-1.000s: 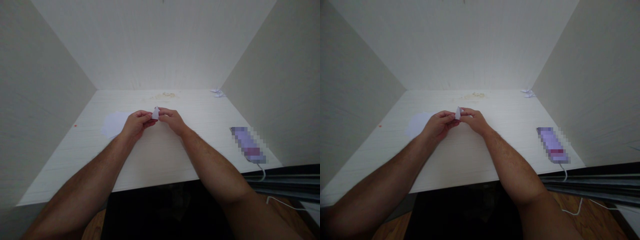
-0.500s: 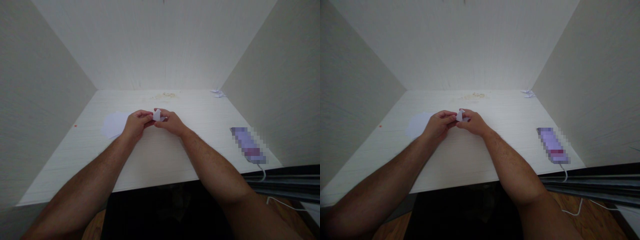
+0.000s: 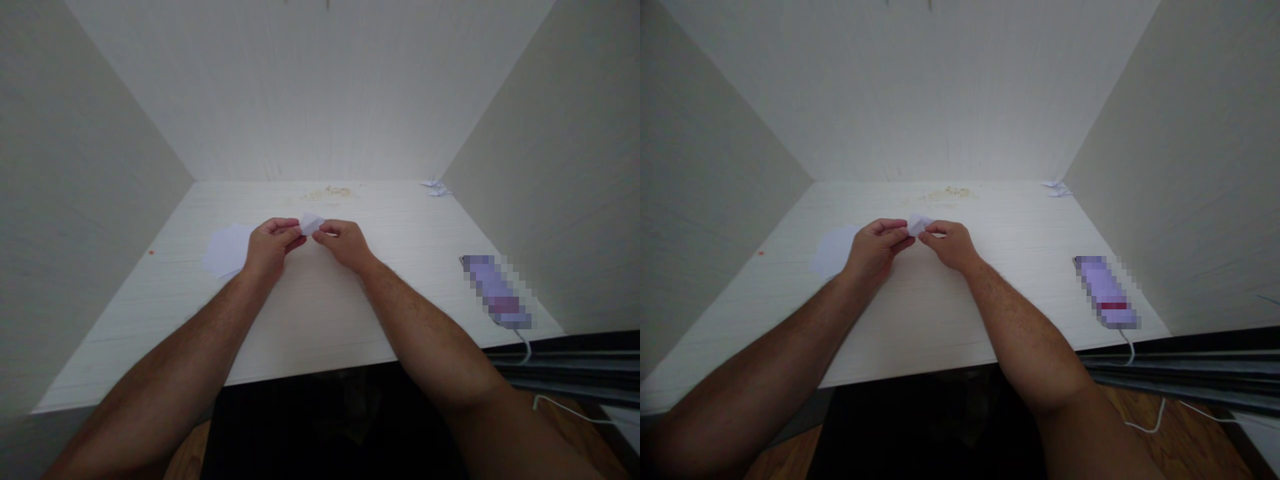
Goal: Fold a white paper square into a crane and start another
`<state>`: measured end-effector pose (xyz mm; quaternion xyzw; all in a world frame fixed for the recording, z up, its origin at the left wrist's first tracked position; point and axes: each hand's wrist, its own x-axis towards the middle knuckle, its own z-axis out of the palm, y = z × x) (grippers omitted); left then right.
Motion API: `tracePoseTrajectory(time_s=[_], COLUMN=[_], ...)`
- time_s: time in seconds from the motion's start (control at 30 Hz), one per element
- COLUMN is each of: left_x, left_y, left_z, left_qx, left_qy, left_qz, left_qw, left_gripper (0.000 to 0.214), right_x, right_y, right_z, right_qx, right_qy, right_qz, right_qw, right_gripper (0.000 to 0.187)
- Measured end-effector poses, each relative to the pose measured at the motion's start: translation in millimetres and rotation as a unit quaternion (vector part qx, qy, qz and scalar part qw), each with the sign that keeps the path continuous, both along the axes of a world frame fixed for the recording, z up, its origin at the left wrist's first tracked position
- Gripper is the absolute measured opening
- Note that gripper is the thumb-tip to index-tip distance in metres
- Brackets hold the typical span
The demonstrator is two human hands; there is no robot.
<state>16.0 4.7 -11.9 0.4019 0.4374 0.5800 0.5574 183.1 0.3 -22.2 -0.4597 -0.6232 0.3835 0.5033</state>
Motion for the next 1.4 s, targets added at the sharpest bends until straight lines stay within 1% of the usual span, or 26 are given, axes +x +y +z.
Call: tracePoseTrajectory(time_s=[0.13, 0.33, 0.4, 0.53, 0.6, 0.67, 0.87, 0.97, 1.13, 1.23, 1.33, 1.4], left_x=[-3, -8, -9, -11, -12, -13, -8, -5, -5, -5, -5, -5], left_y=[1, 0, 0, 2, 4, 5, 1, 0, 1, 0, -2, -3], left_z=[-1.1, 4.2, 4.7, 0.3, -2.6, -4.5, -2.1, -1.8, -6.0, -7.4, -6.1, -4.4], left_qx=[-0.013, 0.008, 0.018, 0.049, 0.056, 0.061, 0.073, 0.084, 0.1, 0.129, 0.161, 0.162], left_qy=[0.005, 0.037, 0.054, 0.072, 0.07, 0.076, 0.103, 0.103, 0.101, 0.135, 0.191, 0.209], left_qz=[-0.048, -0.129, -0.145, -0.156, -0.156, -0.137, -0.088, -0.084, -0.088, -0.084, -0.074, -0.068], left_qw=[0.999, 0.991, 0.988, 0.984, 0.984, 0.986, 0.988, 0.988, 0.986, 0.979, 0.966, 0.962], left_gripper=[0.035, 0.064, 0.063, 0.053, 0.052, 0.051, 0.052, 0.05, 0.048, 0.05, 0.038, 0.028], right_x=[3, 4, 4, 3, 2, 1, -2, -2, -2, -2, -2, -2], right_y=[0, 0, 0, -2, -4, -5, -7, -6, -6, -7, -7, -8], right_z=[4.1, 2.6, 1.4, 0.7, 1.8, 3.4, 6.4, 5.7, 5.7, 7.4, 7.7, 6.7], right_qx=[0.018, 0.039, 0.044, 0.051, 0.041, 0.036, 0.026, 0.031, 0.039, 0.036, 0.031, 0.027], right_qy=[-0.036, -0.092, -0.104, -0.105, -0.099, -0.079, -0.031, -0.037, -0.054, -0.057, -0.058, -0.06], right_qz=[-0.008, -0.003, 0.001, 0.009, 0.008, 0.006, 0.013, 0.006, -0.024, -0.027, -0.027, -0.027], right_qw=[0.999, 0.995, 0.994, 0.993, 0.994, 0.996, 0.999, 0.999, 0.997, 0.997, 0.997, 0.997], right_gripper=[0.017, 0.015, 0.015, 0.015, 0.013, 0.011, 0.017, 0.017, 0.018, 0.019, 0.02, 0.019])
